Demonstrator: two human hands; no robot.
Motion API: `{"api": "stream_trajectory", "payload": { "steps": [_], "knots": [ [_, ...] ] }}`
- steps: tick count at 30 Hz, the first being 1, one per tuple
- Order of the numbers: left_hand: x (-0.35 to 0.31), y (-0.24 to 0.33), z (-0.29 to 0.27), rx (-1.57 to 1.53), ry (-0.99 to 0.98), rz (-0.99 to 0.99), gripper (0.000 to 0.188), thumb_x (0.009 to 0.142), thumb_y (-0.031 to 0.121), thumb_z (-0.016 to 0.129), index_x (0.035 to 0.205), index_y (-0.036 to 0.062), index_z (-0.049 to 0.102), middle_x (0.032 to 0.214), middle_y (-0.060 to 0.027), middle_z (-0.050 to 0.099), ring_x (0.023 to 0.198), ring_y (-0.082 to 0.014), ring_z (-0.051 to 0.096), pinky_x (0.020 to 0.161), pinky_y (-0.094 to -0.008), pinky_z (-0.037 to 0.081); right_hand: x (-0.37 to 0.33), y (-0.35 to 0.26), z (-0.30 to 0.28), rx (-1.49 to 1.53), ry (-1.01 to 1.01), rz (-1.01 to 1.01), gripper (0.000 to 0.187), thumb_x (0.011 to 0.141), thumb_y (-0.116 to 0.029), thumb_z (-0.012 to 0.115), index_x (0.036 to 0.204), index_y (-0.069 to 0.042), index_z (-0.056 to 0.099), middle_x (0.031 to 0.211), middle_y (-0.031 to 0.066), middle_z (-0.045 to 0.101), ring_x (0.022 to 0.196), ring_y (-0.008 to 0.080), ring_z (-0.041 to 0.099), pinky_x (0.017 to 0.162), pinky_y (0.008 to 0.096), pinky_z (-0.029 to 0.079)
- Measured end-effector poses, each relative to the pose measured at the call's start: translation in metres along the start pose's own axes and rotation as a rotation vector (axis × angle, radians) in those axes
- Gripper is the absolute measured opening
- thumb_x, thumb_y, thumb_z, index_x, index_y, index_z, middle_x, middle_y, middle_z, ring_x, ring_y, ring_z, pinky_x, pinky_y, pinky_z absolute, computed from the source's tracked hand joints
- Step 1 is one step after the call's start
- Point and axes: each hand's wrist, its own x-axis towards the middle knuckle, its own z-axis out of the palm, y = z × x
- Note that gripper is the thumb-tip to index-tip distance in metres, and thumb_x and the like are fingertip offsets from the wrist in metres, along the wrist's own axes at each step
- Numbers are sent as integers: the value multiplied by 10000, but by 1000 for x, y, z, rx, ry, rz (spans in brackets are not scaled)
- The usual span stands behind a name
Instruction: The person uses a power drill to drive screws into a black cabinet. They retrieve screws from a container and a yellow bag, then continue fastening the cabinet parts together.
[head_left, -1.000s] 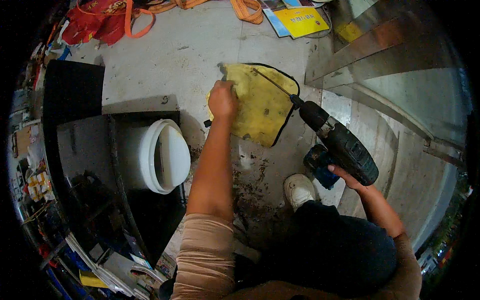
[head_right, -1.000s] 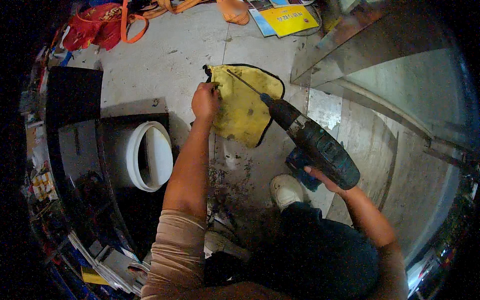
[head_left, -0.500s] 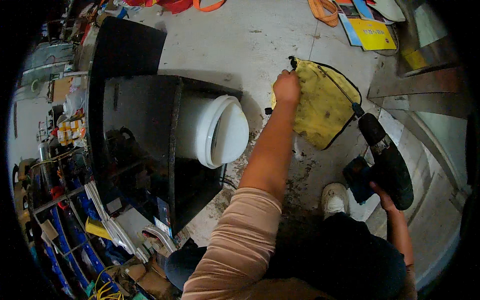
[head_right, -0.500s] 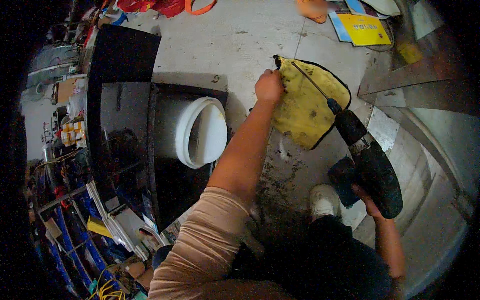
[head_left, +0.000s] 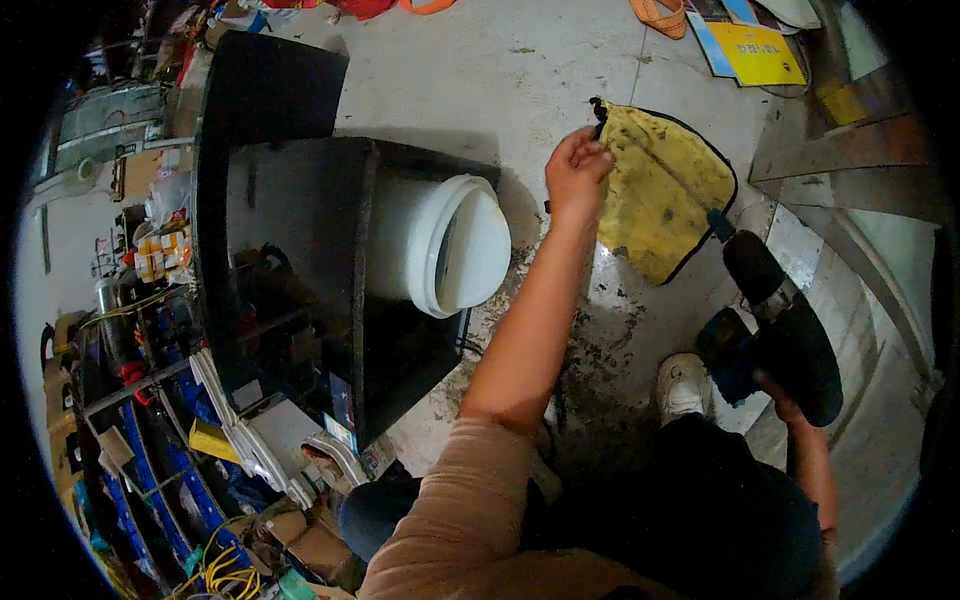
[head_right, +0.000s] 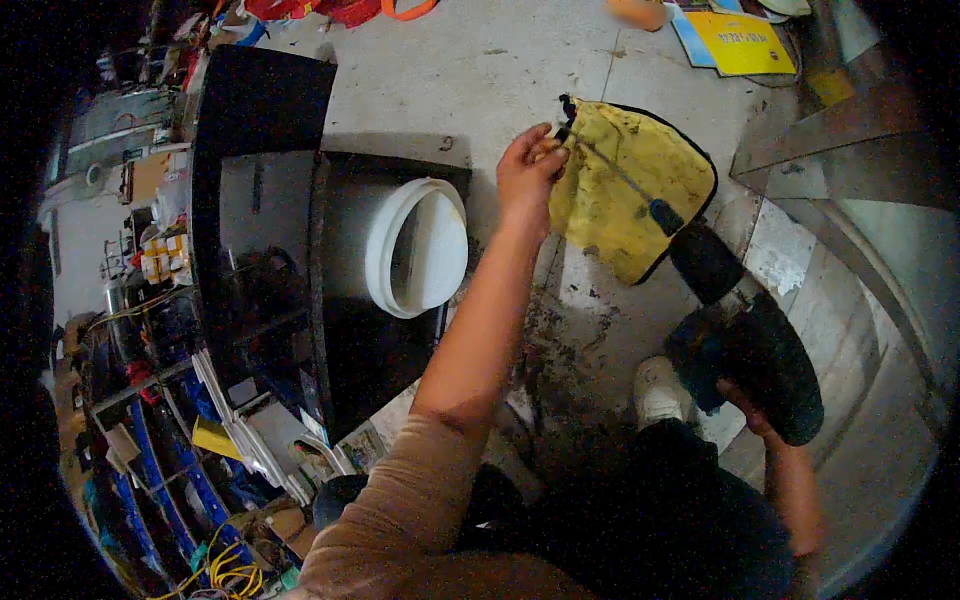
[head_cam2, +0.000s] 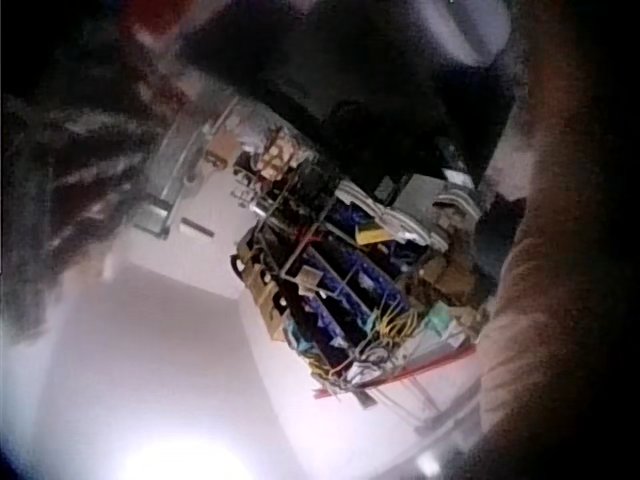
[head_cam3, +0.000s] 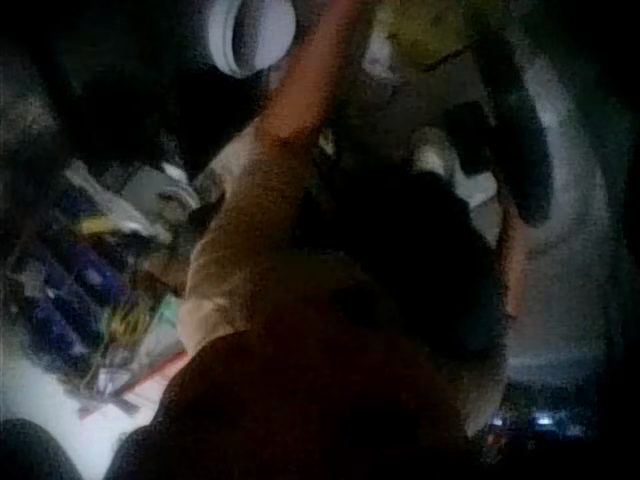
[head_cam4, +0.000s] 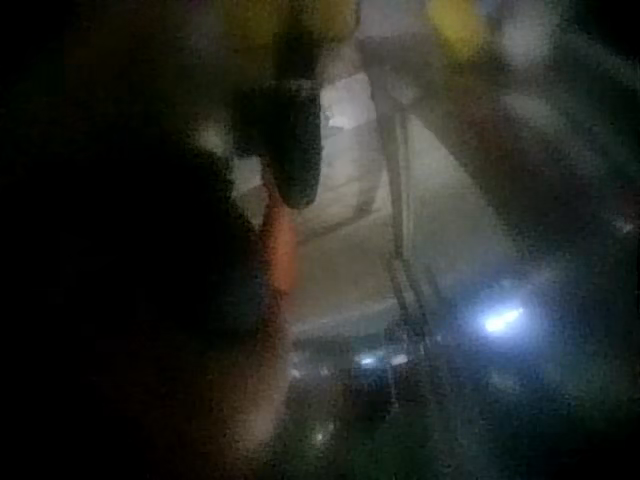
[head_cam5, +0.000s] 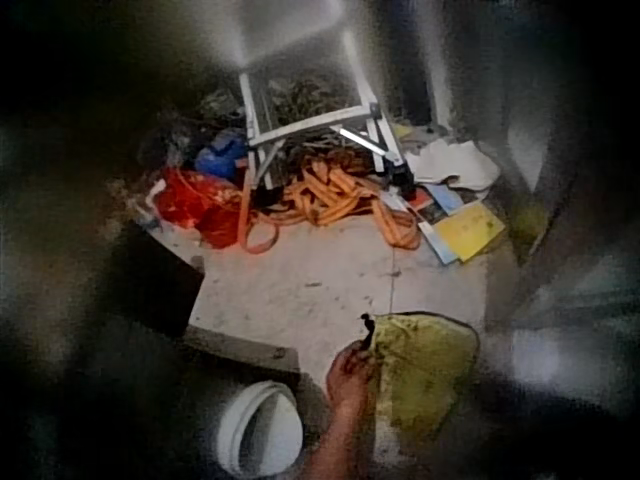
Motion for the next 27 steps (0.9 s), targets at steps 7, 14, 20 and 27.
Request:
{"api": "stream_trajectory", "payload": {
  "steps": [7,14,20,27],
  "knots": [
    [-82,72,-74,-907,-118,-235,227,897,118,561,1121,88,558,1041,-65,591,1005,-204,577,854,-369,501,7,-16,3,-19,-313,-102,616,669,-266,774,1210,-100,531,1125,105,566,1065,301,512,956,400,385],
    [-116,117,-93,-973,-167,-198,185,890,117,561,1073,89,559,998,-62,603,989,-214,594,854,-408,529,22,-52,5,-175,-433,-355,561,774,-296,688,1274,-134,491,1281,114,492,1215,320,424,1047,412,310],
    [-132,118,-103,-1009,-194,-186,204,910,130,524,1105,92,572,1080,-84,587,1056,-233,577,844,-473,532,22,-61,13,-154,-467,-522,507,799,-332,643,1257,-159,514,1293,130,483,1223,337,418,1038,433,324],
    [-144,129,-96,-888,-101,-160,184,895,118,560,1072,66,564,994,-69,609,990,-224,610,804,-381,556,17,-76,12,-341,-415,-606,466,798,-340,627,1223,-171,538,1214,144,523,1129,351,486,961,434,398]
  ]
}}
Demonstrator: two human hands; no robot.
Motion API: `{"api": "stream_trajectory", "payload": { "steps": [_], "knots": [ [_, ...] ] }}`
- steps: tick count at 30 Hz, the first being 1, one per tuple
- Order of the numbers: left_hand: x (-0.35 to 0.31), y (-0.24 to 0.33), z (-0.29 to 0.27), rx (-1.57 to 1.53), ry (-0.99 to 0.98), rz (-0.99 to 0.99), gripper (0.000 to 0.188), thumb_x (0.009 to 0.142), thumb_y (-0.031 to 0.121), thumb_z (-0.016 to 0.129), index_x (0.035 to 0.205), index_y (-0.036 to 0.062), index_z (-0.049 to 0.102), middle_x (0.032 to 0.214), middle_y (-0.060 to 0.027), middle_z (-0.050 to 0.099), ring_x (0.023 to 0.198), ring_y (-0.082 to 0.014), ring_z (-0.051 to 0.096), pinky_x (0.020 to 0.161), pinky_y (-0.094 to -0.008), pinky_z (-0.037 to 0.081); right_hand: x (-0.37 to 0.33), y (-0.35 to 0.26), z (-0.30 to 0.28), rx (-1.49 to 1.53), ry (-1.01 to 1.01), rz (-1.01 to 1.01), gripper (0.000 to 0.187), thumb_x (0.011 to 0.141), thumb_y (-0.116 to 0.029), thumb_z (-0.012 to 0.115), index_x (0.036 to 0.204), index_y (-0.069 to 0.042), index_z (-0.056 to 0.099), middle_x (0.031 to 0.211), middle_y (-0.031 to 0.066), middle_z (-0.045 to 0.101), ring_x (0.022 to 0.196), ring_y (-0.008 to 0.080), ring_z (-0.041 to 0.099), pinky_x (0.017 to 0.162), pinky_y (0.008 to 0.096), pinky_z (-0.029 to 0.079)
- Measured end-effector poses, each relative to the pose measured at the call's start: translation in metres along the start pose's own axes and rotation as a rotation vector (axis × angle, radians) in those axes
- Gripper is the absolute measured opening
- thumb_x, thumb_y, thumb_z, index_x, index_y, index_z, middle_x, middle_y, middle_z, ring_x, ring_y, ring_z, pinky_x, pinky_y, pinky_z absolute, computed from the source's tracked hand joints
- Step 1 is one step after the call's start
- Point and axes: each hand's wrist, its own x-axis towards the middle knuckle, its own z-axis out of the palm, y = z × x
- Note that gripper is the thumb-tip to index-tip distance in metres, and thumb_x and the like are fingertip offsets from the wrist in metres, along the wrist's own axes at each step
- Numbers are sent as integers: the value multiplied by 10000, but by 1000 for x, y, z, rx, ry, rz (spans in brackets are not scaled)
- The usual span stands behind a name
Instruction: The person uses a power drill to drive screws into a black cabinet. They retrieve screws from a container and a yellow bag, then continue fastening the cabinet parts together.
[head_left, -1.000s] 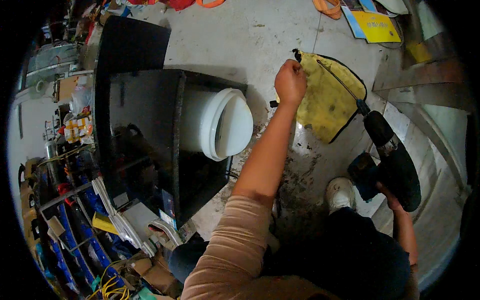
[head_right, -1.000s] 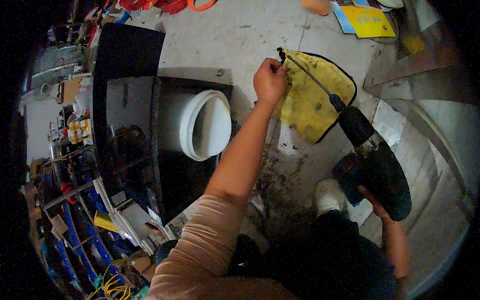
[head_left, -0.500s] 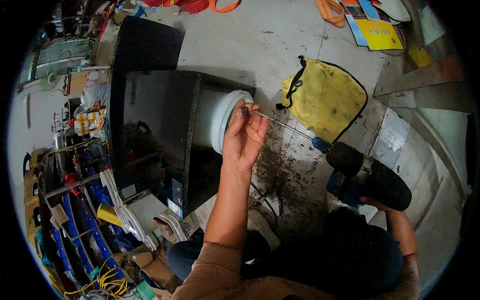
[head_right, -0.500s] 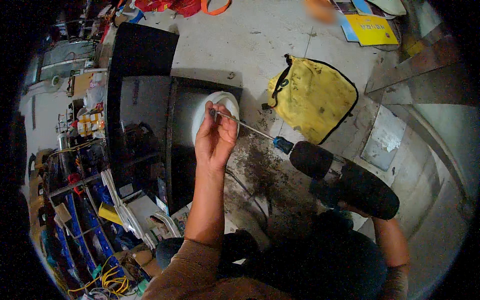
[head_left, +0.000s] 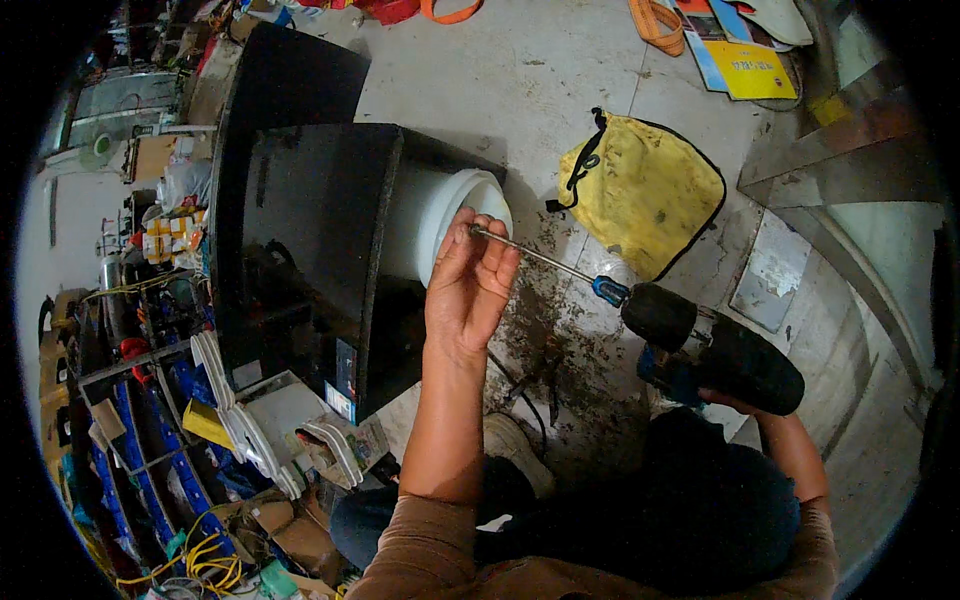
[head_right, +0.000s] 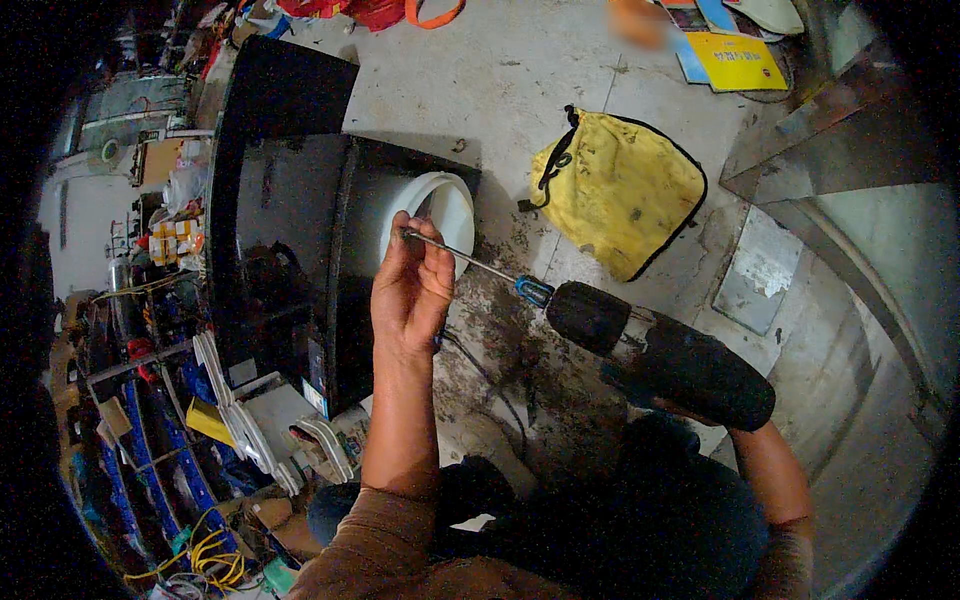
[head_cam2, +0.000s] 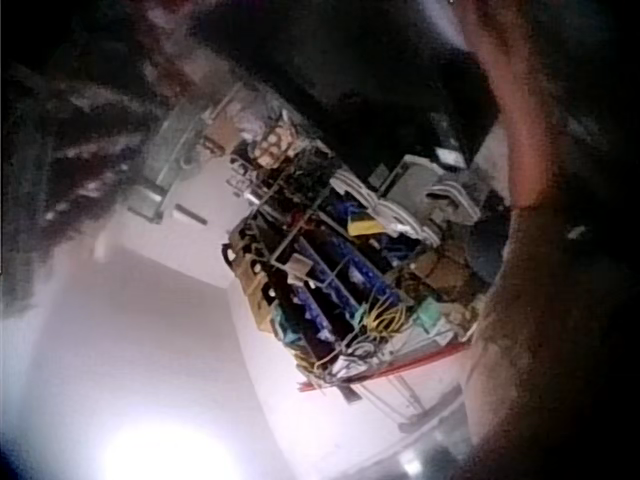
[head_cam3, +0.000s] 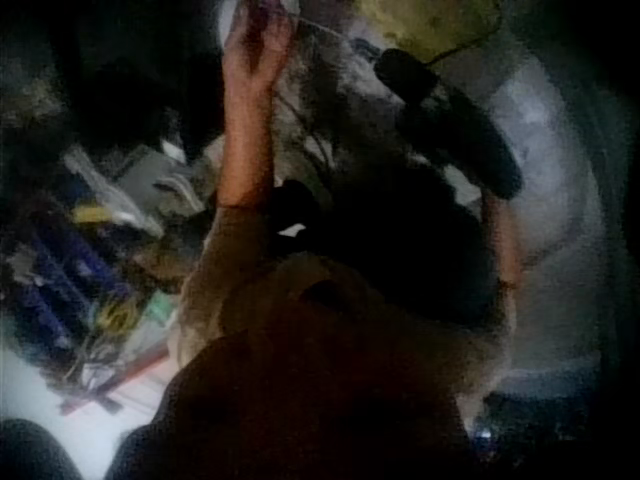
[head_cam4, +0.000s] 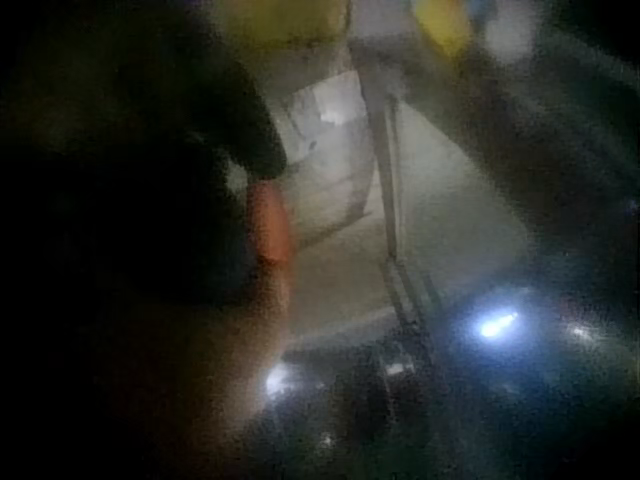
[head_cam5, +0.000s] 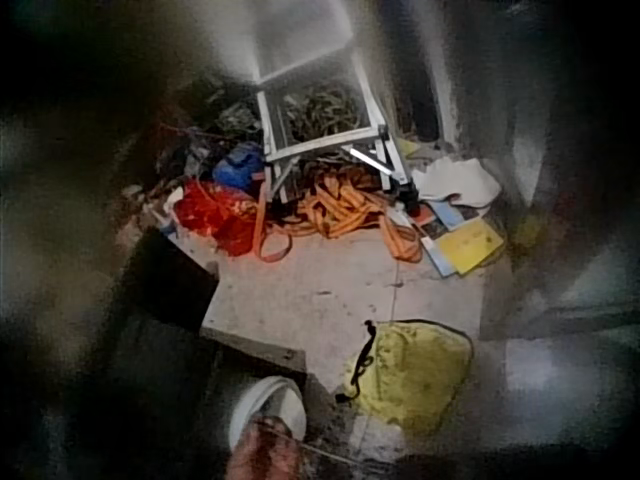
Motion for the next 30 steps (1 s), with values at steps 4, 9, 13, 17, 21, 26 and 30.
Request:
{"api": "stream_trajectory", "payload": {
  "steps": [4,9,13,17,21,26,30],
  "knots": [
    [-6,4,-1,122,13,61,195,890,118,570,1071,45,568,982,-73,613,961,-225,617,773,-364,566,35,-40,-39,-103,-322,170,423,794,-321,631,1185,-175,563,1153,141,559,1047,349,540,880,428,458],
    [-10,4,9,291,83,139,211,880,120,589,1071,32,574,960,-77,617,917,-216,631,740,-339,572,6,-16,-8,-1,114,-87,405,794,-310,632,1173,-180,571,1148,139,565,1047,342,547,871,425,465],
    [-12,3,12,376,96,192,212,876,117,597,1068,29,579,953,-76,620,905,-209,635,724,-320,572,-3,-6,2,-54,154,-104,409,795,-307,633,1180,-186,568,1164,125,563,1077,342,537,895,422,455],
    [-14,3,13,408,118,210,212,876,112,594,1070,25,582,969,-79,617,911,-208,633,719,-312,571,0,-12,-2,27,91,-59,412,797,-301,627,1188,-187,565,1178,124,557,1109,343,517,931,421,432],
    [-14,4,15,415,53,214,236,880,98,583,1106,30,572,1002,-86,607,936,-211,621,719,-310,571,-1,-9,2,103,116,-70,406,803,-296,617,1190,-183,565,1195,128,549,1132,341,500,962,421,408],
    [-14,12,12,432,-1,173,285,875,95,588,1153,45,550,1037,-83,594,978,-215,602,724,-311,569,4,-11,4,154,97,-64,433,796,-315,628,1193,-155,562,1239,133,524,1158,342,480,998,425,377],
    [-10,15,11,430,-26,214,337,889,168,585,1200,58,514,1095,-85,579,1012,-215,591,776,-327,551,0,-2,15,109,143,-69,474,774,-332,658,1191,-130,560,1256,150,509,1176,350,461,1018,422,356]
  ]
}}
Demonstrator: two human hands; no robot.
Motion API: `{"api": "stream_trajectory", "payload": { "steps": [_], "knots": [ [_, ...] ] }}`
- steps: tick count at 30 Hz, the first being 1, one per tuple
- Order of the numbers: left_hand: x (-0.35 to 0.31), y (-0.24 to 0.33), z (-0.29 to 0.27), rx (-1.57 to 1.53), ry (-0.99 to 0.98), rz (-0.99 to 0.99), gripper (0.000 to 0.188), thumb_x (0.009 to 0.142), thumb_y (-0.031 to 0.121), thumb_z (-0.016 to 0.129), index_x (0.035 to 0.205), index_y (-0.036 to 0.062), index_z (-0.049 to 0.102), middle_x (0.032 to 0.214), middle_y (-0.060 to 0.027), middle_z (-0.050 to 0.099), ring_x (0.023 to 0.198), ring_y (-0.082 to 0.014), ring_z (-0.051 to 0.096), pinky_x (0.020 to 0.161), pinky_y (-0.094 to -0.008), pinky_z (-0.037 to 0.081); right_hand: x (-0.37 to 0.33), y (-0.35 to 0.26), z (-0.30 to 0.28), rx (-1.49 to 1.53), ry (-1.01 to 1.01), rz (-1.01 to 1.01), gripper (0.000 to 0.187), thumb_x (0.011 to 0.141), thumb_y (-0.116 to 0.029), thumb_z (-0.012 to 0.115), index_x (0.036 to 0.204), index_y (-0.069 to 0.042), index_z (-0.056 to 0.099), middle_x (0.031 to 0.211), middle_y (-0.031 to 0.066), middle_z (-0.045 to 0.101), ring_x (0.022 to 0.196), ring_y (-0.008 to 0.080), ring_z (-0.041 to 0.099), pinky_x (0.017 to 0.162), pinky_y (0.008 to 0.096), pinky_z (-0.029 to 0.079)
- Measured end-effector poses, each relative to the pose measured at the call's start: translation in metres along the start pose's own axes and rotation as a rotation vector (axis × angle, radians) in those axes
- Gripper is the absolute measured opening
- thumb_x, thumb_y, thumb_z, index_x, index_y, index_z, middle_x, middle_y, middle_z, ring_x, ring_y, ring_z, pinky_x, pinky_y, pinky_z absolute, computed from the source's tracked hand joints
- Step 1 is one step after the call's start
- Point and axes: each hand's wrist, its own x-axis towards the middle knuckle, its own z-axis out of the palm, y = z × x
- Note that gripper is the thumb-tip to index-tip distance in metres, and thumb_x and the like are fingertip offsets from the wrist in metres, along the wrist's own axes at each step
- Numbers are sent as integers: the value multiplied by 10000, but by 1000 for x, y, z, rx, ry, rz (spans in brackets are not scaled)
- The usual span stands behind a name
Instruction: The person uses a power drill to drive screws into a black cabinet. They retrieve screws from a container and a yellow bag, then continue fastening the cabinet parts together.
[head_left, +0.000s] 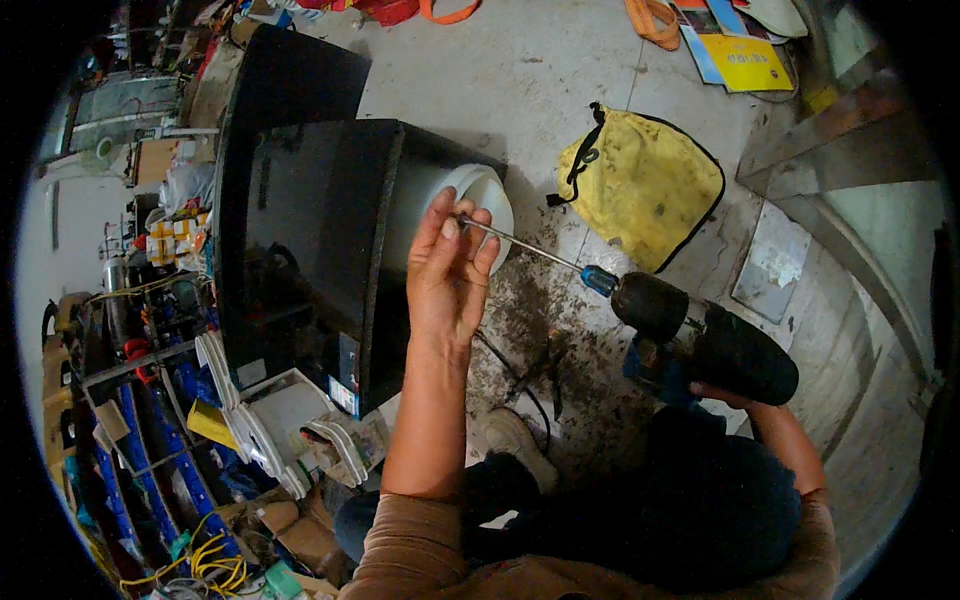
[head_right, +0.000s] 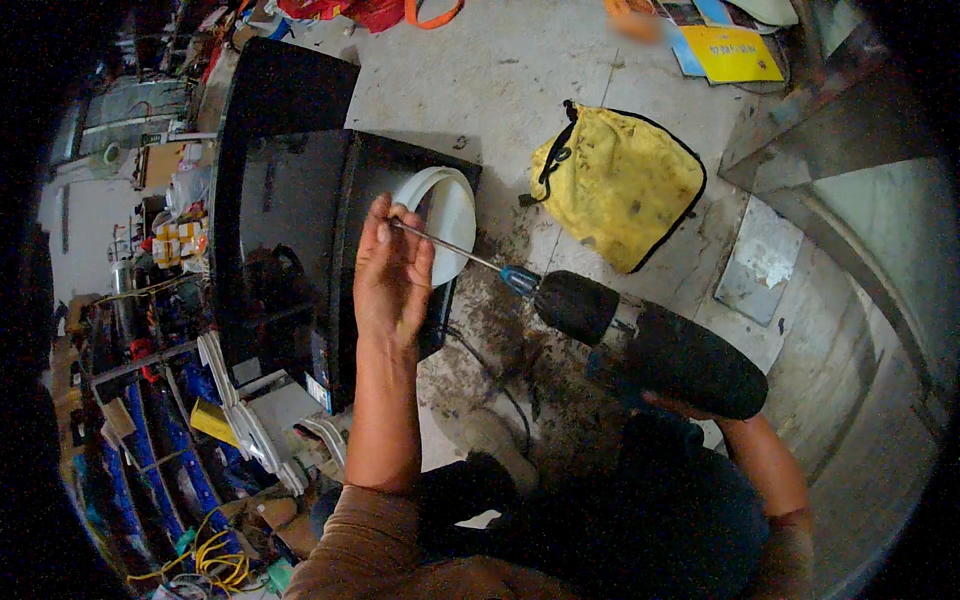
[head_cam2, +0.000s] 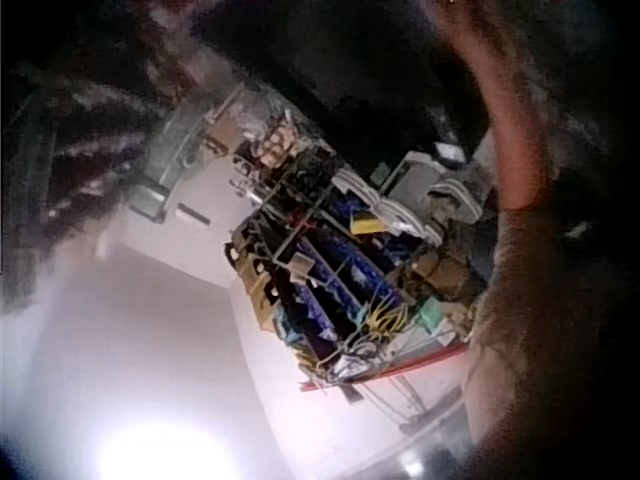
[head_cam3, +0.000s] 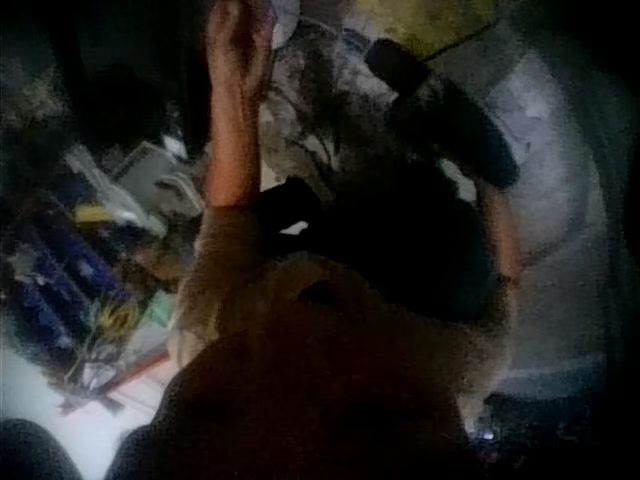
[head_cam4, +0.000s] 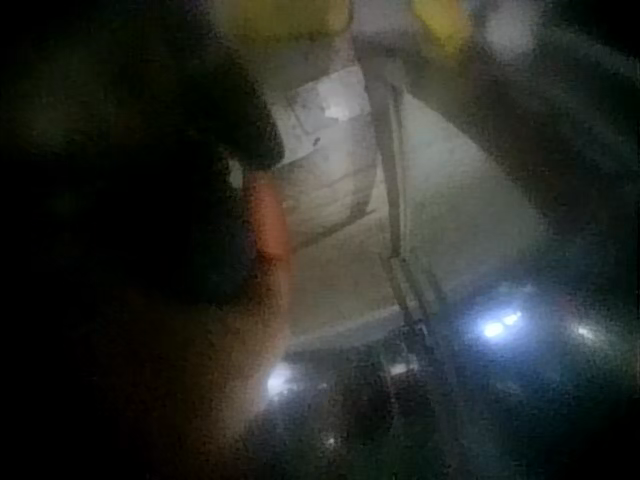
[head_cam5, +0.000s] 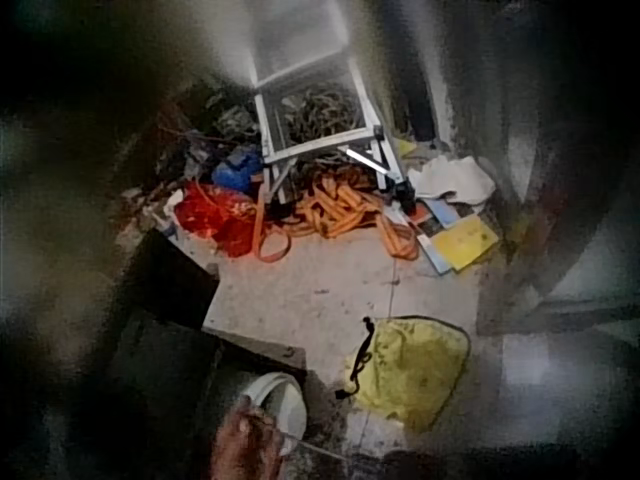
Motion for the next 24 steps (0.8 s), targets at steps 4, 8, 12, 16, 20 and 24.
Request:
{"api": "stream_trajectory", "payload": {
  "steps": [4,8,12,16,20,24],
  "knots": [
    [-1,21,11,-30,65,-50,450,915,354,525,1254,68,450,1208,-101,538,1029,-213,582,856,-333,508,7,4,4,42,-43,111,497,762,-356,675,1183,-118,561,1240,161,515,1180,359,454,1009,425,361],
    [3,63,-5,380,105,157,352,952,326,453,1133,40,554,1151,-126,586,982,-192,605,827,-327,499,10,18,9,112,-26,156,506,758,-379,681,1176,-119,565,1218,148,534,1167,349,465,987,427,376],
    [68,103,-10,1203,67,580,315,958,238,442,1127,5,570,1103,-122,607,1035,-218,572,892,-334,440,12,10,5,216,4,278,495,760,-387,683,1164,-124,572,1207,138,543,1162,340,468,981,427,379],
    [130,113,-30,1652,-109,618,309,953,239,444,1097,8,592,1070,-155,617,1046,-290,559,921,-358,411,18,18,16,33,54,98,491,756,-381,687,1160,-127,573,1206,137,543,1159,343,471,982,424,378],
    [147,97,-36,1869,-148,633,310,944,253,440,1006,11,623,1012,-176,618,969,-335,553,903,-387,397,17,26,25,225,8,194,505,741,-366,697,1167,-127,569,1210,138,539,1159,352,469,987,427,371],
    [152,92,-33,1966,-146,695,317,939,249,428,900,9,631,922,-164,626,907,-338,548,900,-397,379,32,25,20,196,-4,199,521,738,-354,699,1187,-130,560,1226,137,531,1175,353,456,1003,431,356]
  ]
}}
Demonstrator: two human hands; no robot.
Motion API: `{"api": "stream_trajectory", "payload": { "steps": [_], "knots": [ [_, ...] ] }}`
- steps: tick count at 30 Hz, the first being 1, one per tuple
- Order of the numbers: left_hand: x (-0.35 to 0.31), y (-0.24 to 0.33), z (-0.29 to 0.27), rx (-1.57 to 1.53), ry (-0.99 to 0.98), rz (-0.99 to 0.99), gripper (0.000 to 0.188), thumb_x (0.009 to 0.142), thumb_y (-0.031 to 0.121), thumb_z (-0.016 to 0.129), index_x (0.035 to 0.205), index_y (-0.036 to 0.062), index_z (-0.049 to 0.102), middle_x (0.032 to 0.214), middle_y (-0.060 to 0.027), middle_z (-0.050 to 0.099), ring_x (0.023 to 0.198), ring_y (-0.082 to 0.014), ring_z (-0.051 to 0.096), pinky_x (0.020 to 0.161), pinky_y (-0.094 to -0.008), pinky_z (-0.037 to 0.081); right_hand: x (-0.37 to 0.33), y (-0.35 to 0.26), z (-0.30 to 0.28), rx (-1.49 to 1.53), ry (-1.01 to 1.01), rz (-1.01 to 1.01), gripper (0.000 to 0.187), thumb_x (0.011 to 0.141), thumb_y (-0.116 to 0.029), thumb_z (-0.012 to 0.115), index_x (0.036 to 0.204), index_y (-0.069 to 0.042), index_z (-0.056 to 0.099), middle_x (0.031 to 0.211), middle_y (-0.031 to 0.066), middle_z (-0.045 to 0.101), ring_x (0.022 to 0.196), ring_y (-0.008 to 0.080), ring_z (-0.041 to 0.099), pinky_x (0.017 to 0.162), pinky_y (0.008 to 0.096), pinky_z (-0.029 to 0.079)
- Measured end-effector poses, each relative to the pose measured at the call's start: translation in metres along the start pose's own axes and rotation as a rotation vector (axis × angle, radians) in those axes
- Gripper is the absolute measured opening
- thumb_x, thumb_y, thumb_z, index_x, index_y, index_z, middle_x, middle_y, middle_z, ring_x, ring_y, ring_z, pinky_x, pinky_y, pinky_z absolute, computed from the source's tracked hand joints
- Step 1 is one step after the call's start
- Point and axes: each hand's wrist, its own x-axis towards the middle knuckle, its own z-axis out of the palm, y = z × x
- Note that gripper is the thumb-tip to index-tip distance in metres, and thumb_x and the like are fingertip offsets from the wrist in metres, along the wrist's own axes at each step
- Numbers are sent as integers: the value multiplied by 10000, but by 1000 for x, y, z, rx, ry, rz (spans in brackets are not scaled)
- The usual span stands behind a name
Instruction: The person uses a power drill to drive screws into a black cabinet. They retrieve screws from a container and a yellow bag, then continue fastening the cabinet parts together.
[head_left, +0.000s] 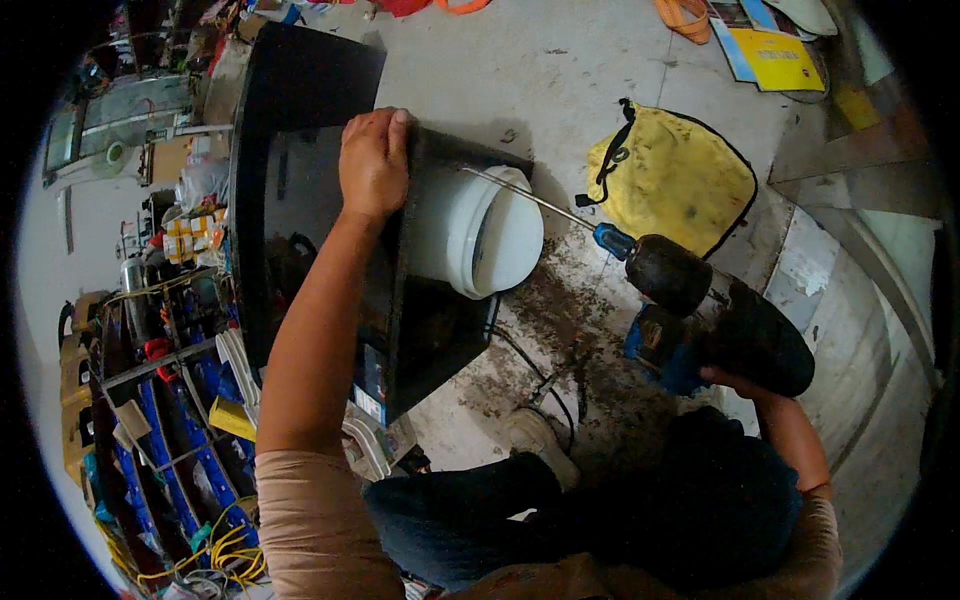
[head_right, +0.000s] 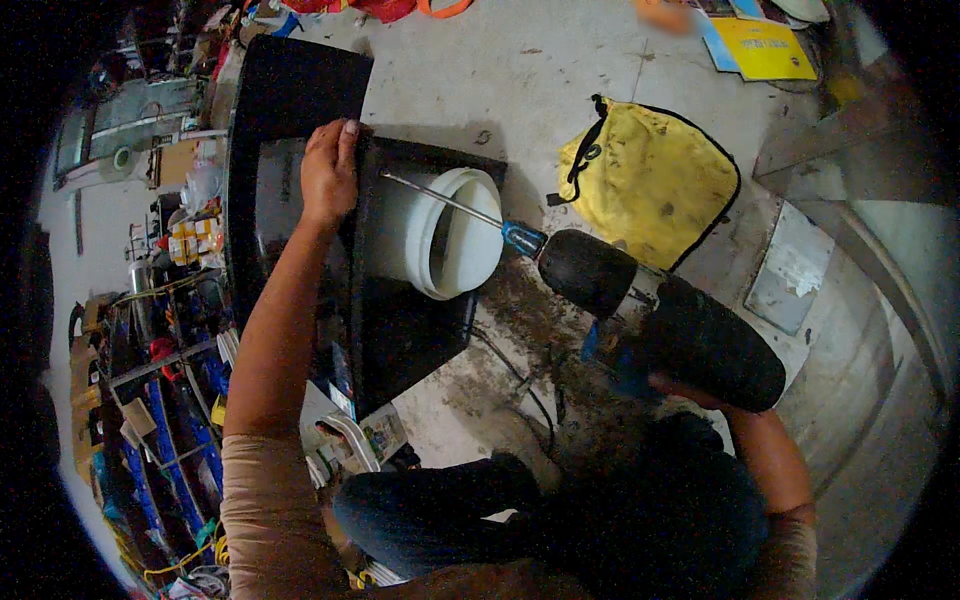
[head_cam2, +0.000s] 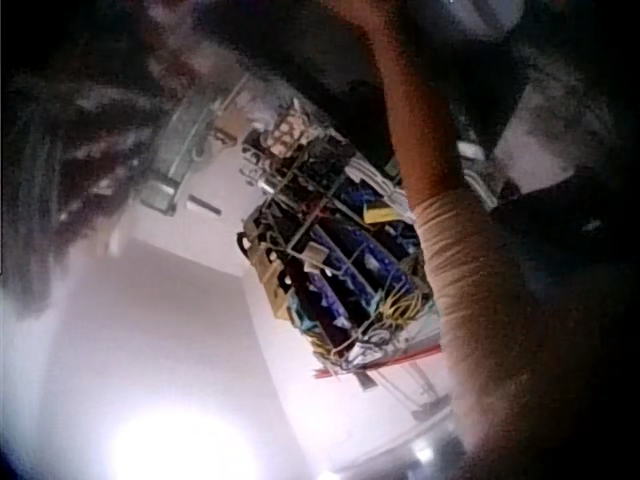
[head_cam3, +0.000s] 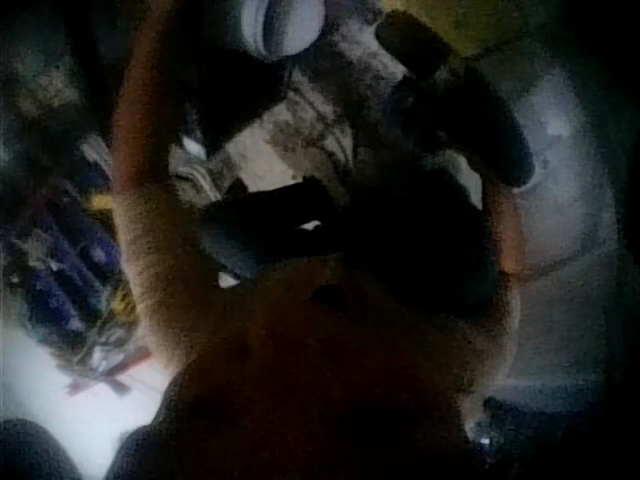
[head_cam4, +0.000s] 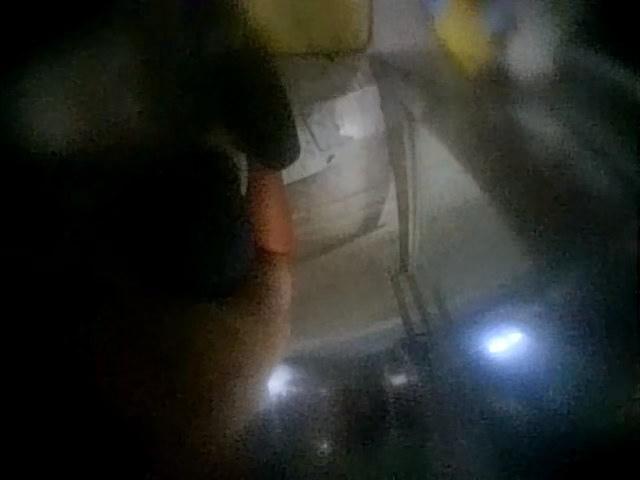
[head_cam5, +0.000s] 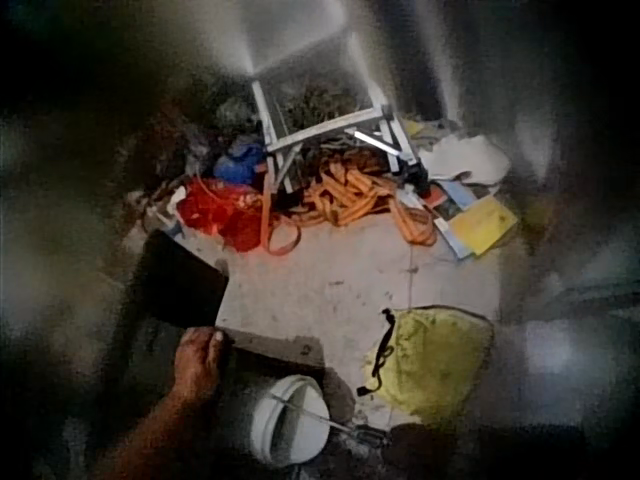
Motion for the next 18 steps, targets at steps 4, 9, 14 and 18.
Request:
{"api": "stream_trajectory", "payload": {
  "steps": [4,9,14,18],
  "knots": [
    [1,6,0,64,-14,29,316,938,237,417,849,13,622,882,-162,619,884,-352,539,897,-414,379,20,-17,-2,93,-3,-47,507,766,-323,682,1219,-140,547,1262,127,515,1203,340,438,1021,428,339],
    [4,7,-3,142,-48,66,299,929,213,417,811,17,610,842,-168,605,857,-356,534,917,-441,369,37,-28,-8,95,-40,-120,472,816,-294,650,1251,-152,532,1303,111,493,1227,320,423,1039,422,318],
    [6,5,-1,129,10,95,279,917,200,431,790,19,602,813,-169,597,835,-351,538,897,-445,375,54,-40,-16,142,-48,-92,460,846,-275,627,1277,-162,516,1321,100,485,1233,303,423,1045,410,313],
    [6,3,-2,147,40,143,255,905,184,450,784,15,599,805,-169,597,822,-347,541,866,-440,387,64,-51,-32,191,-141,-20,465,857,-284,613,1292,-164,502,1322,104,483,1231,298,427,1040,401,321]
  ]
}}
